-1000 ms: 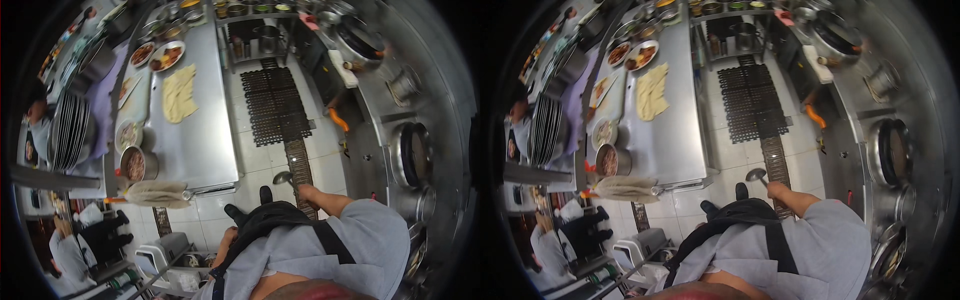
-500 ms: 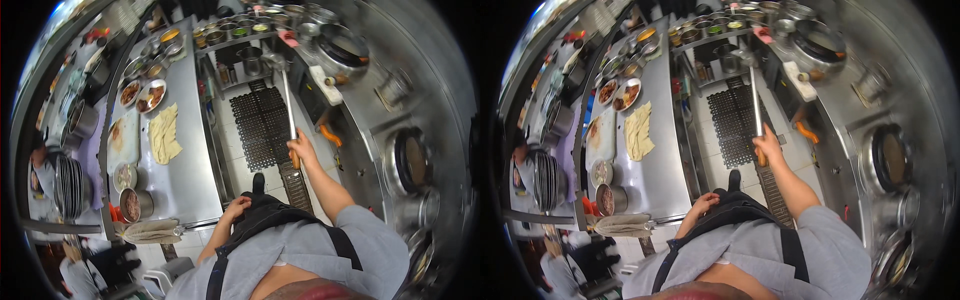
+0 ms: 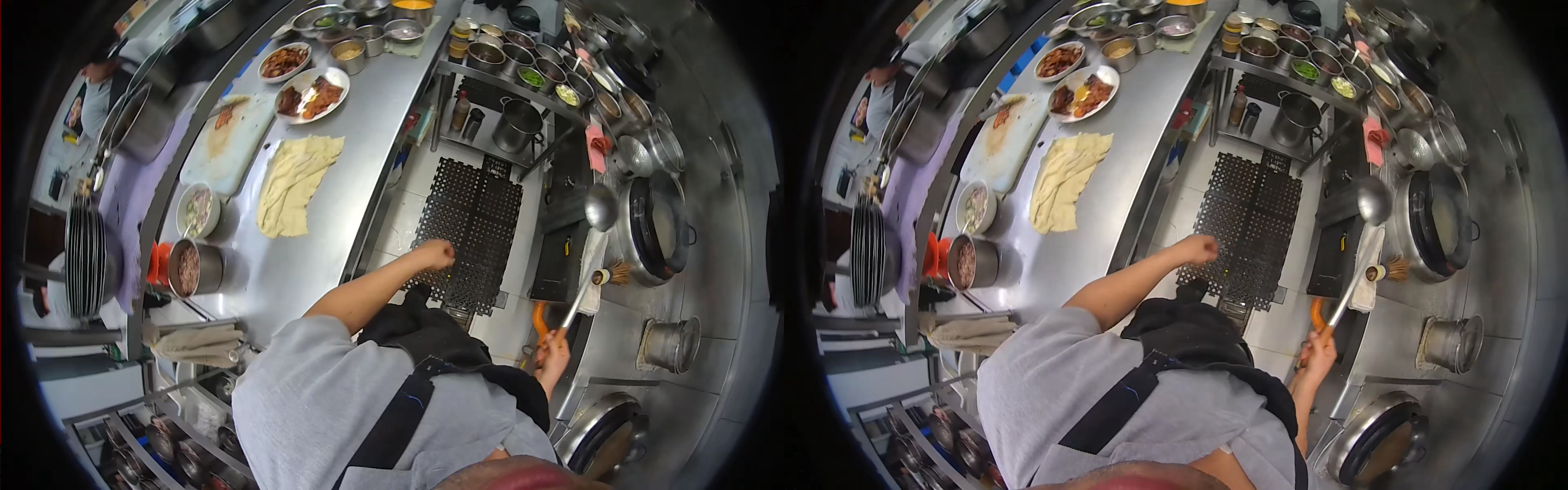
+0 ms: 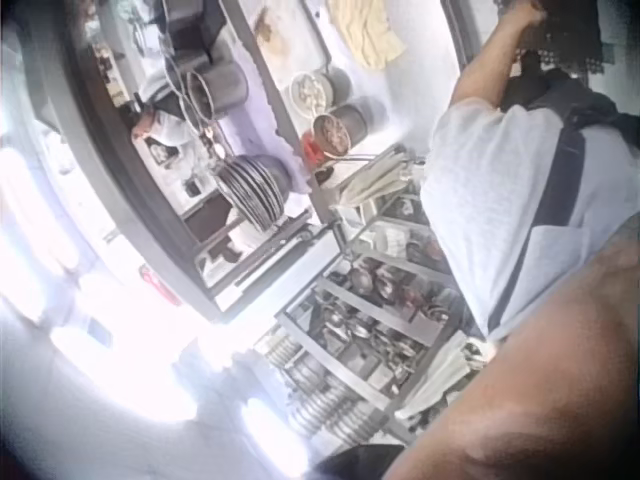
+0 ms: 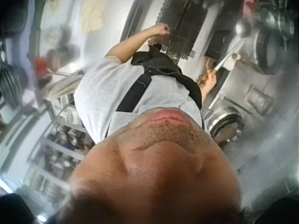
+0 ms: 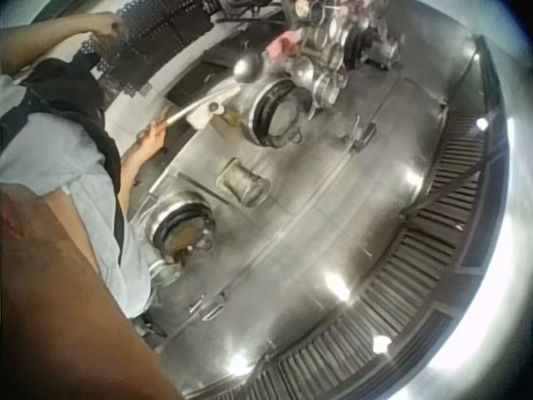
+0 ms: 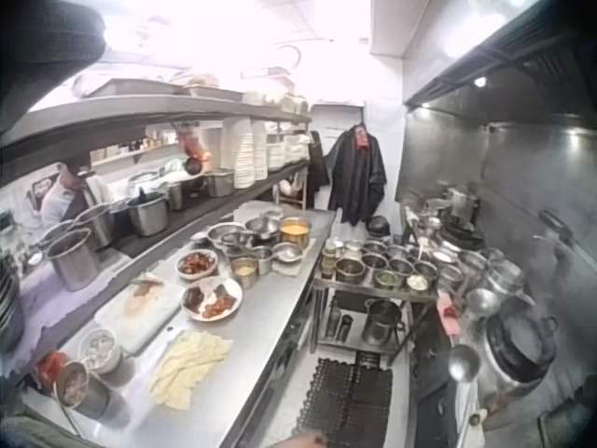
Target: The person cleans a wok using a bamboo brush and a ladle, discards residue into a trash bin, and wipes the wok with a cloth. Then, the person selects spices from bowls on a rack, ladles oil into the heated wok, and smooths a food wrapper on the counter.
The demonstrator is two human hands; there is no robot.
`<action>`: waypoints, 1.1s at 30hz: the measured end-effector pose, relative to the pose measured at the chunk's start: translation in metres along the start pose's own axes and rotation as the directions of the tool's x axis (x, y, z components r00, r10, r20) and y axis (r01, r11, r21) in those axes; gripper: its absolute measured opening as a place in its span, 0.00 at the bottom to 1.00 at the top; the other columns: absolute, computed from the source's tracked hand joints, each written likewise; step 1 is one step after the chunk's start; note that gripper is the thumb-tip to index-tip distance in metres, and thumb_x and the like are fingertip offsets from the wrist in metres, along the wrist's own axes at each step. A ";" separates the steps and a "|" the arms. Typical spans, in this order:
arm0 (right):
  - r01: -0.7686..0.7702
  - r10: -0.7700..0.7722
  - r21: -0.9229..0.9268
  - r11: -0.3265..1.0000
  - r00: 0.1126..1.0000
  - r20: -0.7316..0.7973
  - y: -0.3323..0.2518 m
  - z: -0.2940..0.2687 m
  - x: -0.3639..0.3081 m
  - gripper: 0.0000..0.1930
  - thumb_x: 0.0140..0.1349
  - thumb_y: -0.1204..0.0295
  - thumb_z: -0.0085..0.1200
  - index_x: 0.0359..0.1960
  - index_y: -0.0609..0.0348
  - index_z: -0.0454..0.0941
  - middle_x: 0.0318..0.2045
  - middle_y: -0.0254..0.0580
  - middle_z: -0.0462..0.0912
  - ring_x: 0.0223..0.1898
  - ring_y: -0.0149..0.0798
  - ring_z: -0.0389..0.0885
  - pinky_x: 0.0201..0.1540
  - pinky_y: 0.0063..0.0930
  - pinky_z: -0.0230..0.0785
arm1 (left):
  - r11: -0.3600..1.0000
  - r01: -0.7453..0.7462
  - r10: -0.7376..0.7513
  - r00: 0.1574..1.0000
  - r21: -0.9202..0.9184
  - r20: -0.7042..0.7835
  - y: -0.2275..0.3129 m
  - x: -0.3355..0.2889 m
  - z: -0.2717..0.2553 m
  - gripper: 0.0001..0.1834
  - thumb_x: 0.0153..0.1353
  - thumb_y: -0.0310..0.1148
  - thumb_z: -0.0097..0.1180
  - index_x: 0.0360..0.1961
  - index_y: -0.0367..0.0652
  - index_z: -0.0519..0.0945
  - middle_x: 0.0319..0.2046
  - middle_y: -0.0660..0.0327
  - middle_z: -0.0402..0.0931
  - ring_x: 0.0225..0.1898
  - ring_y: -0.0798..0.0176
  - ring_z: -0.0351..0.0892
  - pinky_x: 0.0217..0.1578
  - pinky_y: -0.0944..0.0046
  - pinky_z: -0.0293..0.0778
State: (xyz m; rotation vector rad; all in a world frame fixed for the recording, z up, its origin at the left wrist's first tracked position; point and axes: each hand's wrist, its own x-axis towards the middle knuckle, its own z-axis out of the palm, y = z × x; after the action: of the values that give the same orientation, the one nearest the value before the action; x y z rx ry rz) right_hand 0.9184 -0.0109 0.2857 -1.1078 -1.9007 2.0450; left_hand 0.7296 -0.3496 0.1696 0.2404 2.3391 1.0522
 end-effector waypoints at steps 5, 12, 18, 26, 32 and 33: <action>0.300 -0.271 0.203 0.932 0.949 -0.159 -0.070 -0.030 0.134 0.09 0.56 0.75 0.53 0.39 0.61 0.73 0.19 0.34 0.72 0.11 0.27 0.66 0.10 0.21 0.55 | 0.985 -0.112 0.119 0.992 -0.128 0.041 0.083 0.109 -0.009 0.18 0.52 0.39 0.60 0.42 0.41 0.80 0.35 0.56 0.82 0.37 0.56 0.82 0.41 0.60 0.76; 0.302 -0.470 -0.405 0.863 0.774 -0.424 -0.156 -0.104 0.295 0.07 0.52 0.71 0.53 0.24 0.62 0.74 0.14 0.40 0.74 0.14 0.31 0.73 0.17 0.26 0.65 | 0.836 -0.062 -0.036 0.985 0.545 0.168 -0.019 0.204 0.065 0.20 0.50 0.37 0.49 0.40 0.38 0.82 0.45 0.46 0.78 0.47 0.44 0.78 0.49 0.50 0.74; 0.172 -0.562 -0.755 0.633 0.773 -0.294 -0.125 -0.191 0.393 0.24 0.49 0.72 0.52 0.53 0.59 0.76 0.29 0.50 0.82 0.21 0.39 0.79 0.23 0.31 0.70 | 0.708 0.587 -0.615 0.786 0.393 -0.065 -0.090 0.117 0.008 0.20 0.44 0.36 0.55 0.39 0.41 0.84 0.45 0.48 0.79 0.48 0.48 0.79 0.49 0.55 0.74; 0.065 -0.373 -0.515 0.855 0.767 -0.522 -0.172 -0.149 0.482 0.20 0.55 0.72 0.54 0.51 0.59 0.77 0.24 0.35 0.77 0.19 0.27 0.70 0.18 0.24 0.58 | 0.609 0.758 -0.759 0.643 0.235 -0.106 -0.082 0.103 0.035 0.17 0.49 0.37 0.51 0.38 0.43 0.85 0.46 0.50 0.79 0.48 0.49 0.79 0.48 0.55 0.75; 0.113 -0.016 0.277 0.954 0.944 -0.331 -0.200 -0.057 0.439 0.04 0.59 0.73 0.53 0.29 0.57 0.72 0.19 0.31 0.68 0.17 0.27 0.62 0.19 0.22 0.54 | 0.778 0.593 -0.628 0.748 0.209 0.216 -0.063 0.187 0.053 0.16 0.40 0.36 0.57 0.31 0.40 0.85 0.34 0.48 0.82 0.32 0.53 0.83 0.36 0.55 0.78; 0.049 0.043 0.477 0.877 0.983 -0.180 -0.204 -0.058 0.437 0.05 0.59 0.74 0.54 0.27 0.57 0.70 0.20 0.31 0.68 0.18 0.26 0.63 0.20 0.21 0.55 | 0.776 0.592 -0.629 0.745 0.217 0.219 -0.081 0.211 0.050 0.17 0.40 0.35 0.57 0.32 0.41 0.85 0.35 0.47 0.82 0.34 0.52 0.83 0.37 0.55 0.78</action>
State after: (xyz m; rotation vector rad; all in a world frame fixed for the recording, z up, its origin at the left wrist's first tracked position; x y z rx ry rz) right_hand 0.5622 0.3193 0.2942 -1.1076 -1.2043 2.1519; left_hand 0.5881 -0.2937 -0.0049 -0.3092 1.9991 0.4904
